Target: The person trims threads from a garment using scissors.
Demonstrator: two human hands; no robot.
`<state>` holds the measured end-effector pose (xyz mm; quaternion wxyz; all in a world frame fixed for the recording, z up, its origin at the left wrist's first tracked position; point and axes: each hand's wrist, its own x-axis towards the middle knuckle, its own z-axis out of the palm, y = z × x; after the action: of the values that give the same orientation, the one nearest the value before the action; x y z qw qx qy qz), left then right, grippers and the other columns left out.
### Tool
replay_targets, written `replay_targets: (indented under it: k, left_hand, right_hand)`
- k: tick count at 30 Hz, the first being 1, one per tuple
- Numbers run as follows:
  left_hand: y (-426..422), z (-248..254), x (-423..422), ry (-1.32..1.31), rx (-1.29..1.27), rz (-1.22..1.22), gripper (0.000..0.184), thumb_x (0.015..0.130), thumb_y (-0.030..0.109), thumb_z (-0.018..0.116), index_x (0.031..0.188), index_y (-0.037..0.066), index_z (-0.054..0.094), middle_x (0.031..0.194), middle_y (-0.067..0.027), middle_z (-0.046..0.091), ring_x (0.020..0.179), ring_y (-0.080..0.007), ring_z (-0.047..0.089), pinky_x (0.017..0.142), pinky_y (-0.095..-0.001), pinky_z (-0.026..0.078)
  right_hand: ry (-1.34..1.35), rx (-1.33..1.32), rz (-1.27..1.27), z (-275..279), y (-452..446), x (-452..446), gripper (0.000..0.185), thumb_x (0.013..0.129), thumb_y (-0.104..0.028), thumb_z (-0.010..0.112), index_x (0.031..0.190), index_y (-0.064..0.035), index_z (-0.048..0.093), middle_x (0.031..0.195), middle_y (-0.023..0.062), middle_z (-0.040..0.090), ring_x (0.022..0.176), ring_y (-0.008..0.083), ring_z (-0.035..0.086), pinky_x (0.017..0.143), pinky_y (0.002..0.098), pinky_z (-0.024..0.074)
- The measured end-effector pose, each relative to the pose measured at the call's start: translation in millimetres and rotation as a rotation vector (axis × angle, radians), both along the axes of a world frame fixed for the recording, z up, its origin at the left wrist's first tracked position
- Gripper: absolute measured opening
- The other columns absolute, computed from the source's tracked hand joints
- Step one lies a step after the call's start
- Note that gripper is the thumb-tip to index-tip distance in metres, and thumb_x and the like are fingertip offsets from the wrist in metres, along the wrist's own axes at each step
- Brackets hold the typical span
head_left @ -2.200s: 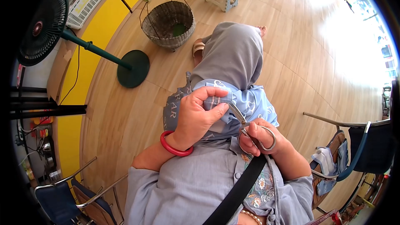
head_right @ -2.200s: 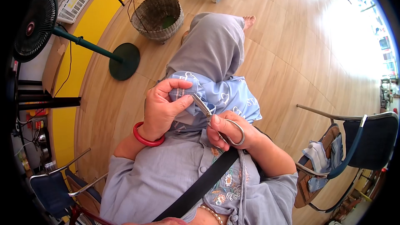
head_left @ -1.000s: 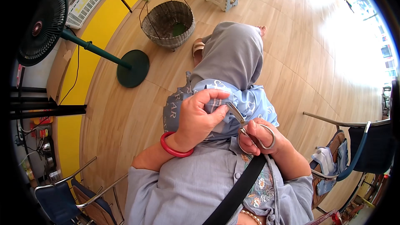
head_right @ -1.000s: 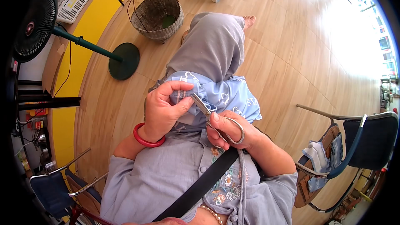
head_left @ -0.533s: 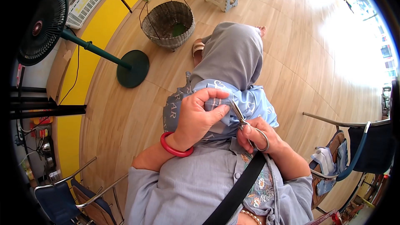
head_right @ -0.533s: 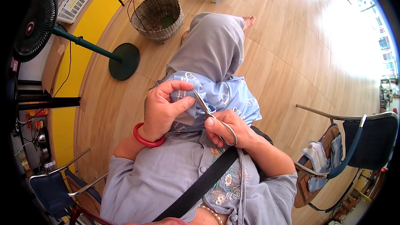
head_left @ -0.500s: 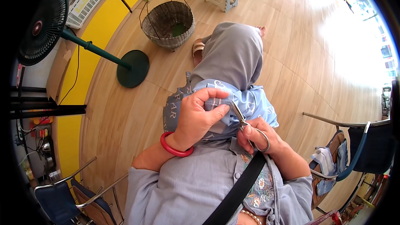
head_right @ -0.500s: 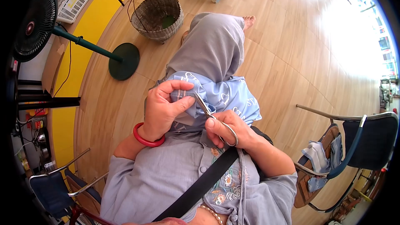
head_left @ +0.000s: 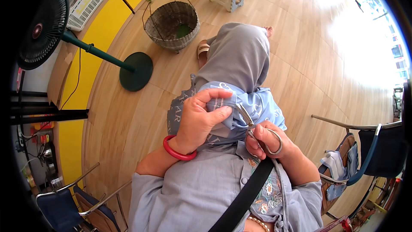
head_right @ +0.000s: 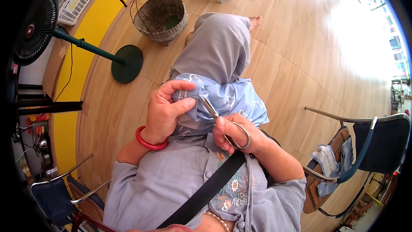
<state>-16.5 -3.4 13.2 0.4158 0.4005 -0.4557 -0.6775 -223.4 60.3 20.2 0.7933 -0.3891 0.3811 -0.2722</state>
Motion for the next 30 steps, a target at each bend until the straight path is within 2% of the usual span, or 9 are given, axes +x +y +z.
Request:
replay_targets:
  k: [2,8,13,22,30]
  left_hand:
    - [0.2,0.6,-0.1,0.035,0.011,0.005,0.023,0.078,0.001,0.067,0.101,-0.001,0.066,0.097,-0.0045,0.065,0.090,-0.0096,0.058,0.082,-0.0231,0.046]
    - [-0.3,-1.9,0.9,0.053,-0.008,0.000,0.021,0.078,0.000,0.067,0.100,-0.001,0.067,0.097,-0.0044,0.065,0.090,-0.0090,0.058,0.081,-0.0227,0.046]
    - [-0.6,1.0,0.5,-0.036,-0.019,0.001,0.017,0.078,0.001,0.068,0.096,0.000,0.068,0.090,-0.0031,0.066,0.083,-0.0079,0.059,0.075,-0.0220,0.047]
    - [-1.0,1.3,1.3,-0.102,-0.056,-0.005,0.016,0.078,0.003,0.069,0.094,0.000,0.068,0.086,-0.0031,0.067,0.079,-0.0073,0.059,0.072,-0.0220,0.048]
    - [-0.8,3.0,1.1,0.000,0.005,-0.005,0.014,0.080,0.002,0.068,0.094,-0.001,0.067,0.089,-0.0035,0.066,0.081,-0.0076,0.059,0.075,-0.0212,0.048]
  right_hand:
    - [-0.012,0.059,-0.028,0.1,0.1,-0.4,0.060,0.095,-0.055,0.042,0.063,-0.0057,0.050,0.054,0.0025,0.051,0.045,0.0094,0.047,0.045,0.0233,0.0376]
    - [-0.012,0.012,-0.025,0.1,2.8,-0.4,0.060,0.094,-0.056,0.042,0.063,-0.0058,0.050,0.055,0.0024,0.051,0.045,0.0093,0.047,0.044,0.0228,0.0369]
    - [-0.019,0.016,-0.007,1.5,1.7,0.4,0.060,0.094,-0.056,0.043,0.062,-0.0059,0.050,0.054,0.0026,0.051,0.045,0.0095,0.047,0.044,0.0226,0.0366]
    - [-0.043,0.038,-0.005,3.6,0.0,1.2,0.060,0.095,-0.056,0.042,0.061,-0.0063,0.049,0.052,0.0027,0.049,0.044,0.0098,0.046,0.044,0.0234,0.0358]
    - [-0.101,0.074,0.001,2.3,0.9,1.1,0.059,0.095,-0.054,0.042,0.062,-0.0066,0.049,0.051,0.0025,0.049,0.045,0.0096,0.045,0.044,0.0229,0.0352]
